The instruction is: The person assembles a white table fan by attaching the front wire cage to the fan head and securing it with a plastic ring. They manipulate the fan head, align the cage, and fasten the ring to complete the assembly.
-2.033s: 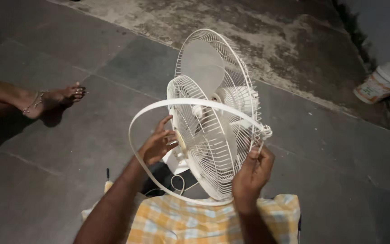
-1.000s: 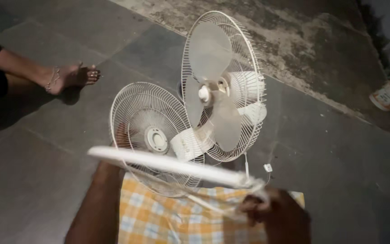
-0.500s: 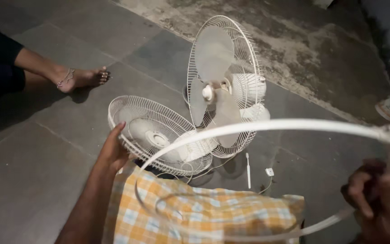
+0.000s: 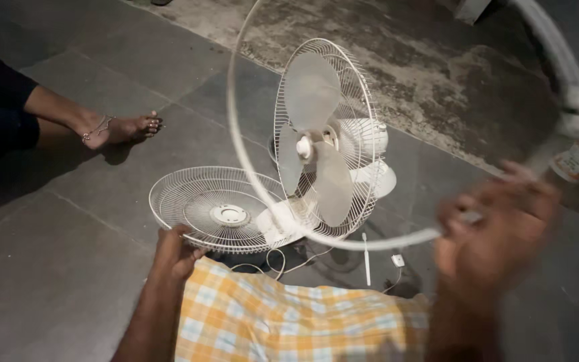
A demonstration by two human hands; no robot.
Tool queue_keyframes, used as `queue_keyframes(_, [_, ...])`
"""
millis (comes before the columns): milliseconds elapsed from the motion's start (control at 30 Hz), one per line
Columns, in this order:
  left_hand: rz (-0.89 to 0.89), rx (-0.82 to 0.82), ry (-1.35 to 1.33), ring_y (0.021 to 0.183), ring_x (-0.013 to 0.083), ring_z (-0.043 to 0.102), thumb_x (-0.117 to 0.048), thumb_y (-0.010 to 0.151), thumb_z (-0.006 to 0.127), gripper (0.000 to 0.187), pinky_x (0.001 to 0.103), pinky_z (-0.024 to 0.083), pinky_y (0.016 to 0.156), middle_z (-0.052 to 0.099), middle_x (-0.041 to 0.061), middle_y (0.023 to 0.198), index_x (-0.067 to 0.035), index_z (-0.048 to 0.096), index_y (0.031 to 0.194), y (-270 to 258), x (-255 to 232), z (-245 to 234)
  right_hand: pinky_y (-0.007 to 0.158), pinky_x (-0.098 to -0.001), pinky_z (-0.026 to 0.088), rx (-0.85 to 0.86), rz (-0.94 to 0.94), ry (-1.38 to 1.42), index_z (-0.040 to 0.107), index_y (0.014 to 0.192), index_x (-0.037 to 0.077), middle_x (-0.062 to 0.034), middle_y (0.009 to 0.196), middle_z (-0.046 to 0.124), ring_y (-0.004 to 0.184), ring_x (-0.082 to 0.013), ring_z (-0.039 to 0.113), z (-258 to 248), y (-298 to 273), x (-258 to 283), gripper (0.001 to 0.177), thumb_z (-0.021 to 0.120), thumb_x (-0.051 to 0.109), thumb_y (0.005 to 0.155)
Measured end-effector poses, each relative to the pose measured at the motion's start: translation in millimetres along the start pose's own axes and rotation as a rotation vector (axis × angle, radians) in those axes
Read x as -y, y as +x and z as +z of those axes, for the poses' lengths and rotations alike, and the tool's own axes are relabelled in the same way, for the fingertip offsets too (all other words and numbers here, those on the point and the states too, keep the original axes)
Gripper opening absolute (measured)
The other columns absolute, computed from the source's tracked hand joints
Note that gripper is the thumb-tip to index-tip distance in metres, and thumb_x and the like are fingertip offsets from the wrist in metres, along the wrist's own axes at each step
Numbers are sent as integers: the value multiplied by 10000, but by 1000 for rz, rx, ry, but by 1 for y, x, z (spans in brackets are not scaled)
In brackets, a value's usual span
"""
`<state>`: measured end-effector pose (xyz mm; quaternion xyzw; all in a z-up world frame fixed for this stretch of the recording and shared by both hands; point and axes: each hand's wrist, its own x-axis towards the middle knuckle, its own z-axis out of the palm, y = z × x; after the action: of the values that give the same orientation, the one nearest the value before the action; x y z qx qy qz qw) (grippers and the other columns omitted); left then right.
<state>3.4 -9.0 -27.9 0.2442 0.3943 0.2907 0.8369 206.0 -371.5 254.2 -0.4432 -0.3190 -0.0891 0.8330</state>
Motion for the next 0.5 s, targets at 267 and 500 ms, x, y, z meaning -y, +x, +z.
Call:
queue_keyframes(267, [-84, -46, 61, 802, 312, 628, 34, 936, 404, 324, 444, 527, 538, 591, 205, 1039, -9, 507, 1240, 78, 22, -45, 384, -251, 368, -177, 122, -110, 520, 1174, 19, -53, 705, 563, 463, -90, 477, 69, -7, -93, 156, 582, 125, 1078])
queue_keyframes(500, [-56, -468, 323, 1150, 515, 593, -83, 935, 591, 841, 692, 516, 928, 415, 338, 1418, 5, 47, 1571, 104, 24, -41, 482, -234, 414, -147, -12, -279, 534, 1250, -49, -68, 812, 599, 584, -73, 509, 78, -27, -102, 195, 587, 53, 1092])
